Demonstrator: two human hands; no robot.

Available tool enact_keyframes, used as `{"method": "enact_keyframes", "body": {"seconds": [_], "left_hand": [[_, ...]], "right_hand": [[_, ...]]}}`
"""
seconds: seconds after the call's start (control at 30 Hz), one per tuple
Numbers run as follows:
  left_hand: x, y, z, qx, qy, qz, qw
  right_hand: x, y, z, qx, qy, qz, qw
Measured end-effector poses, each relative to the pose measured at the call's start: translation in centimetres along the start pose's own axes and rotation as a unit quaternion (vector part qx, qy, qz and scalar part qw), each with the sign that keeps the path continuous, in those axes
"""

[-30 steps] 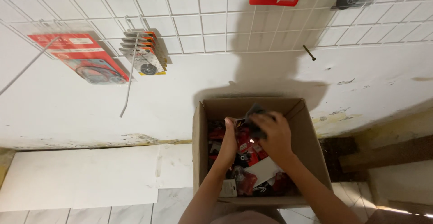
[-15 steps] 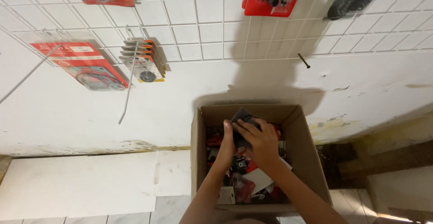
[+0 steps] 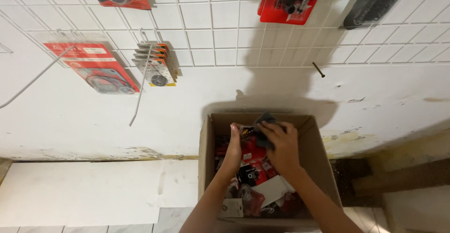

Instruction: Organizing and hanging packaged auto parts from a box onto a display rack.

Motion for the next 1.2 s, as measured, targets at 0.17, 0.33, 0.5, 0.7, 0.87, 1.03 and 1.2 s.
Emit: {"method": "enact_keyframes", "body": {"seconds": [0.17,0.33,0.5,0.7,0.87,1.03,1.2], "left_hand": [[0.4,-0.2,-0.2,-0.059,-0.009,0.013,0.998],[0.1,-2.0,-1.9,-0.102,0.001,0.017,0.995],[1.4,2.1,-0.3,-0.133,-0.025,0.066,0.989],[7.4,12.4,4.6,-0.733,-0.132,0.021,0.667],[4.9,8.5,3.2,-0.317,-0.094,-0.011,0.944],[4.9,7.9,2.9,-0.287,-0.078,0.04,0.954],[5.0,9.3,4.9,-0.2,-0.122,0.053,0.971]], "right_hand": [[-0.7,3.3,-2.0,-0.109,-0.017,0.136,0.985],[-0.1,2.7,-1.4,-0.136,-0.078,0.196,0.968],[-2.6,5.6,-2.4,-0.135,-0.096,0.219,0.961],[-5.7,6.2,-1.5,-0.154,-0.137,0.275,0.939],[-5.6,2.9,-2.0,-0.046,-0.088,0.045,0.994],[-4.5,0.4,-2.5,-0.055,-0.035,0.024,0.998],[-6.2,2.5,-3.7,-0.095,-0.068,0.129,0.985]]}}
Point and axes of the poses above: each hand's wrist, its own x-axis towards the middle knuckle, its own z-axis out of the back of the hand, y = z × x, the point moved 10 cm from there along x, towards the middle knuckle
